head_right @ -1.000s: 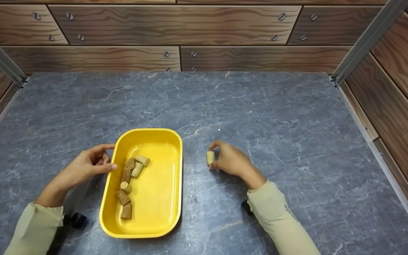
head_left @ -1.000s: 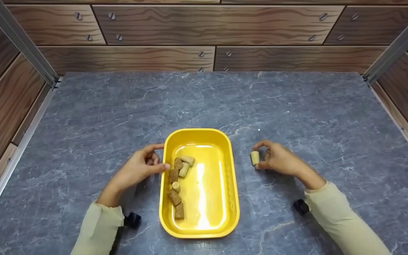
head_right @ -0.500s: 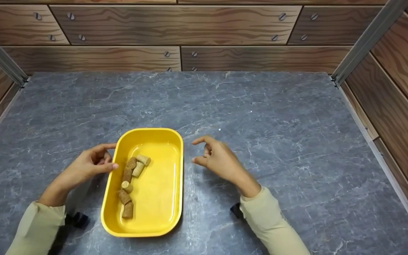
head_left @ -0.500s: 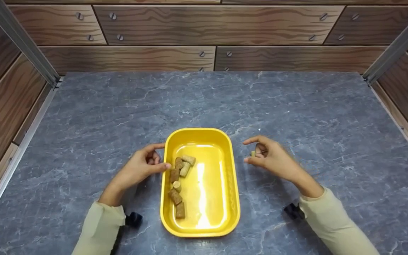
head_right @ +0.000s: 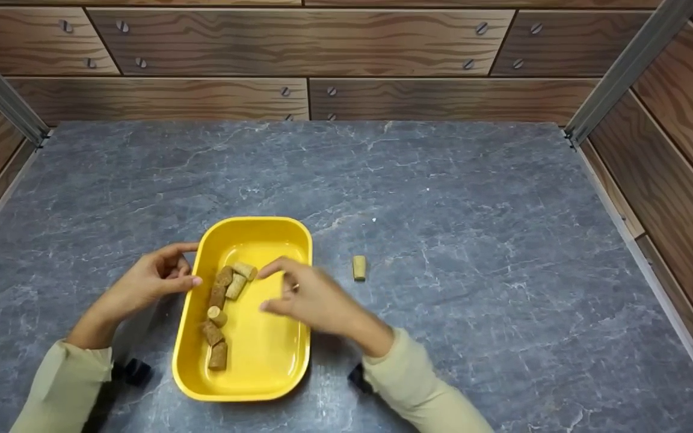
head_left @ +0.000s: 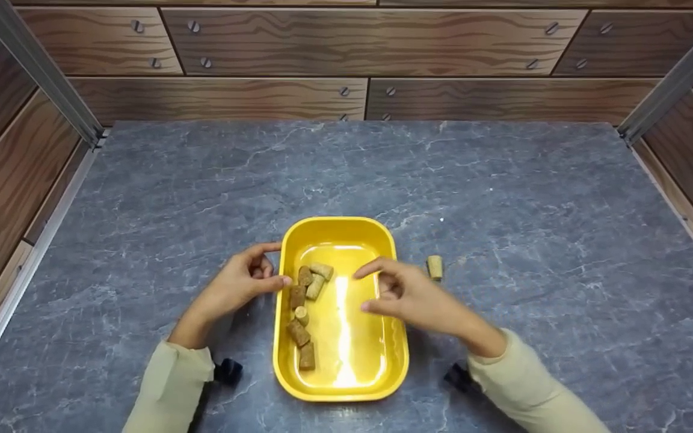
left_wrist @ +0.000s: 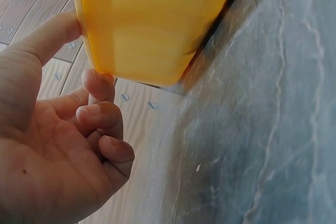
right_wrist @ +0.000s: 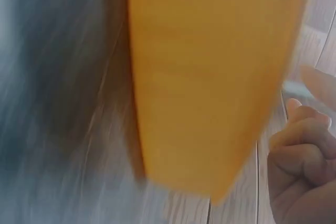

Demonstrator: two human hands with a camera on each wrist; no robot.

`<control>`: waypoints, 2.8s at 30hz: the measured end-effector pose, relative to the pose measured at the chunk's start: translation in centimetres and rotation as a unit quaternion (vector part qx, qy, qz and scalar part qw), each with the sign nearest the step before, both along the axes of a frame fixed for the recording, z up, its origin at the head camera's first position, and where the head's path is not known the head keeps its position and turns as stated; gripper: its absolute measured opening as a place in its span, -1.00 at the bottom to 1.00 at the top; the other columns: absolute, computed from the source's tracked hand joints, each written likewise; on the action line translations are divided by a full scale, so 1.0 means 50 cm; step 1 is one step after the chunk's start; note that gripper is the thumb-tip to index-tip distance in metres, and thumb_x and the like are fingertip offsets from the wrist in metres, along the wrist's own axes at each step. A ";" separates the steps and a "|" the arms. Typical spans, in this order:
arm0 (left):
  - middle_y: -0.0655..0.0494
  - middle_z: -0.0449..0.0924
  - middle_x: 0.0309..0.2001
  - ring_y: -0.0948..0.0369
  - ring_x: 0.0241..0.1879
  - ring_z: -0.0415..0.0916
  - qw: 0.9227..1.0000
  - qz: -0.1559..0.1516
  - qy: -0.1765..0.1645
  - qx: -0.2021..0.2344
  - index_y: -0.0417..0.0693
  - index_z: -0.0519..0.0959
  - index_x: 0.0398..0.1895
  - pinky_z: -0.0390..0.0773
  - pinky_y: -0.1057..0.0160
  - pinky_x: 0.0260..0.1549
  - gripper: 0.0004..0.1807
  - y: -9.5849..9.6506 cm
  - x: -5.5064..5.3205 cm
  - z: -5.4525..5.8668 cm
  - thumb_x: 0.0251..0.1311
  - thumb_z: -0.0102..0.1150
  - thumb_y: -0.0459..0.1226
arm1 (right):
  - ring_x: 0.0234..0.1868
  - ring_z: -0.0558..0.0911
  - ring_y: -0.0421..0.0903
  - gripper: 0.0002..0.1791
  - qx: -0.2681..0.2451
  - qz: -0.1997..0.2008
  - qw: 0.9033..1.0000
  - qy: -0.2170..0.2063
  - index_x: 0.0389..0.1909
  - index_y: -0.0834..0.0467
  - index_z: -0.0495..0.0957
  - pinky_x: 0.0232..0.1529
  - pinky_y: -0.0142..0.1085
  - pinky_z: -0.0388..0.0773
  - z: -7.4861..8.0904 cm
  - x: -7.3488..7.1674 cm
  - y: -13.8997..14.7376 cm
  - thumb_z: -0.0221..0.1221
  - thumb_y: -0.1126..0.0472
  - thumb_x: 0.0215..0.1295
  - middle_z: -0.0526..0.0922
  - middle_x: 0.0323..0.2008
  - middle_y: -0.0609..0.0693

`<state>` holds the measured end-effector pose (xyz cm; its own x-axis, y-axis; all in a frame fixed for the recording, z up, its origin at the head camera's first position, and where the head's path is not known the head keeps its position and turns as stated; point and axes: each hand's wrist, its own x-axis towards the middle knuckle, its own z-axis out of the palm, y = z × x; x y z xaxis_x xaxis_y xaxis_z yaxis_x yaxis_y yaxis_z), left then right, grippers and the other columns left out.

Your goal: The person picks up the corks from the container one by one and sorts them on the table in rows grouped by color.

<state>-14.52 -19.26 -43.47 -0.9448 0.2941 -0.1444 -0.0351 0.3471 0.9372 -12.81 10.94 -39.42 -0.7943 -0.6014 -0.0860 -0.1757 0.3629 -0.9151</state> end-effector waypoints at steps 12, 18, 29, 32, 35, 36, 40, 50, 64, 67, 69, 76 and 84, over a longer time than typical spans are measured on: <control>0.15 0.36 -0.45 0.34 -0.56 0.21 1.000 -0.002 -0.003 -0.003 -0.31 0.31 0.32 0.27 0.43 -0.56 -0.29 0.000 0.001 0.001 0.11 0.35 -0.26 | -0.60 0.31 -0.33 -0.54 0.189 0.078 0.976 0.072 0.03 0.04 0.60 -0.53 -0.45 0.27 -0.014 0.044 -0.093 0.38 0.02 0.09 0.42 -0.58 -0.22; 0.14 0.36 -0.44 0.32 -0.52 0.23 1.000 -0.001 0.003 -0.010 -0.30 0.33 0.31 0.27 0.44 -0.54 -0.29 0.000 0.002 0.004 0.09 0.36 -0.27 | -0.52 0.37 -0.27 -0.55 0.265 0.104 0.955 0.085 0.00 -0.01 0.62 -0.47 -0.38 0.30 -0.020 0.045 -0.113 0.39 -0.05 0.07 0.44 -0.58 -0.21; 0.15 0.36 -0.45 0.32 -0.52 0.23 1.000 -0.003 0.003 -0.012 -0.31 0.33 0.30 0.28 0.43 -0.53 -0.28 0.001 -0.001 0.007 0.08 0.37 -0.27 | -0.55 0.37 -0.27 -0.55 0.298 0.121 0.941 0.103 -0.04 -0.04 0.63 -0.52 -0.38 0.29 -0.044 0.058 -0.131 0.38 -0.09 0.04 0.43 -0.60 -0.22; 0.15 0.36 -0.45 0.32 -0.52 0.23 1.000 -0.001 0.003 -0.013 -0.30 0.34 0.30 0.28 0.44 -0.53 -0.28 0.000 -0.001 0.004 0.07 0.37 -0.27 | -0.54 0.37 -0.25 -0.56 0.309 0.126 0.936 0.110 -0.04 -0.06 0.63 -0.50 -0.37 0.29 -0.048 0.063 -0.141 0.36 -0.12 0.06 0.39 -0.62 -0.22; 0.16 0.35 -0.46 0.34 -0.53 0.23 1.000 -0.001 0.000 -0.005 -0.32 0.34 0.29 0.27 0.44 -0.53 -0.29 0.000 -0.001 0.003 0.07 0.37 -0.29 | -0.51 0.42 -0.25 -0.57 0.318 0.127 0.932 0.122 -0.06 -0.08 0.63 -0.47 -0.35 0.32 -0.052 0.068 -0.149 0.35 -0.15 0.06 0.46 -0.59 -0.24; 0.16 0.35 -0.46 0.34 -0.53 0.23 1.000 -0.001 -0.003 -0.001 -0.33 0.34 0.29 0.27 0.45 -0.53 -0.29 0.000 -0.001 0.002 0.06 0.37 -0.30 | -0.50 0.45 -0.25 -0.58 0.319 0.127 0.930 0.128 -0.08 -0.08 0.63 -0.47 -0.34 0.34 -0.052 0.070 -0.151 0.35 -0.15 0.06 0.50 -0.57 -0.24; 0.17 0.34 -0.47 0.36 -0.55 0.23 1.000 0.003 -0.013 0.018 -0.34 0.33 0.29 0.27 0.45 -0.54 -0.29 0.002 -0.001 0.001 0.06 0.37 -0.34 | -0.51 0.48 -0.26 -0.65 0.322 0.123 0.927 0.146 -0.16 -0.08 0.64 -0.50 -0.34 0.35 -0.056 0.072 -0.156 0.34 -0.13 0.07 0.56 -0.56 -0.23; 0.16 0.35 -0.47 0.35 -0.54 0.23 1.000 0.005 -0.015 0.013 -0.33 0.33 0.30 0.26 0.45 -0.54 -0.28 -0.001 0.001 0.000 0.06 0.38 -0.31 | -0.62 0.36 -0.27 -0.52 0.322 0.134 0.927 0.137 -0.22 -0.05 0.63 -0.58 -0.36 0.28 -0.057 0.077 -0.159 0.32 -0.31 -0.01 0.41 -0.66 -0.26; 0.17 0.35 -0.47 0.35 -0.54 0.24 1.000 0.000 -0.012 0.017 -0.35 0.32 0.30 0.29 0.45 -0.52 -0.28 0.003 -0.002 0.001 0.07 0.36 -0.32 | -0.63 0.35 -0.27 -0.64 0.322 0.177 0.920 0.135 -0.09 -0.10 0.59 -0.58 -0.37 0.27 -0.043 0.077 -0.146 0.29 -0.15 0.14 0.35 -0.65 -0.24; 0.17 0.36 -0.47 0.36 -0.55 0.24 1.000 -0.003 -0.016 0.023 -0.35 0.31 0.31 0.29 0.45 -0.52 -0.28 0.003 -0.003 0.001 0.08 0.36 -0.32 | -0.64 0.32 -0.30 -0.62 0.302 0.189 0.926 0.128 -0.06 -0.11 0.58 -0.58 -0.40 0.28 -0.030 0.078 -0.137 0.28 -0.15 0.15 0.34 -0.67 -0.26; 0.17 0.36 -0.47 0.36 -0.56 0.24 1.000 -0.004 -0.018 0.025 -0.35 0.30 0.31 0.29 0.45 -0.52 -0.28 0.002 -0.003 0.001 0.09 0.35 -0.31 | -0.65 0.30 -0.33 -0.62 0.282 0.192 0.932 0.123 -0.05 -0.09 0.57 -0.58 -0.43 0.27 -0.019 0.076 -0.130 0.28 -0.14 0.16 0.34 -0.67 -0.27; 0.16 0.37 -0.46 0.35 -0.54 0.25 1.000 -0.002 -0.017 0.015 -0.33 0.30 0.32 0.30 0.45 -0.52 -0.26 0.000 -0.004 -0.001 0.08 0.37 -0.29 | -0.62 0.23 -0.40 -0.67 0.150 0.183 0.968 0.086 -0.04 -0.04 0.59 -0.52 -0.54 0.21 0.012 0.061 -0.081 0.30 -0.02 0.19 0.32 -0.62 -0.27; 0.16 0.36 -0.45 0.34 -0.53 0.25 1.000 0.001 -0.019 0.012 -0.33 0.30 0.32 0.29 0.45 -0.52 -0.26 0.000 -0.002 -0.003 0.08 0.37 -0.29 | -0.56 0.21 -0.41 -0.61 -0.027 0.150 0.987 0.049 0.05 0.21 0.52 -0.52 -0.55 0.25 0.033 0.046 0.022 0.27 0.17 0.23 0.28 -0.61 -0.07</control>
<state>-14.63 -19.27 -43.60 -0.9393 0.2961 -0.1734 -0.0718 0.3246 0.9431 -10.49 12.03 -37.78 -0.5821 -0.8128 0.0215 -0.3563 0.2312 -0.9053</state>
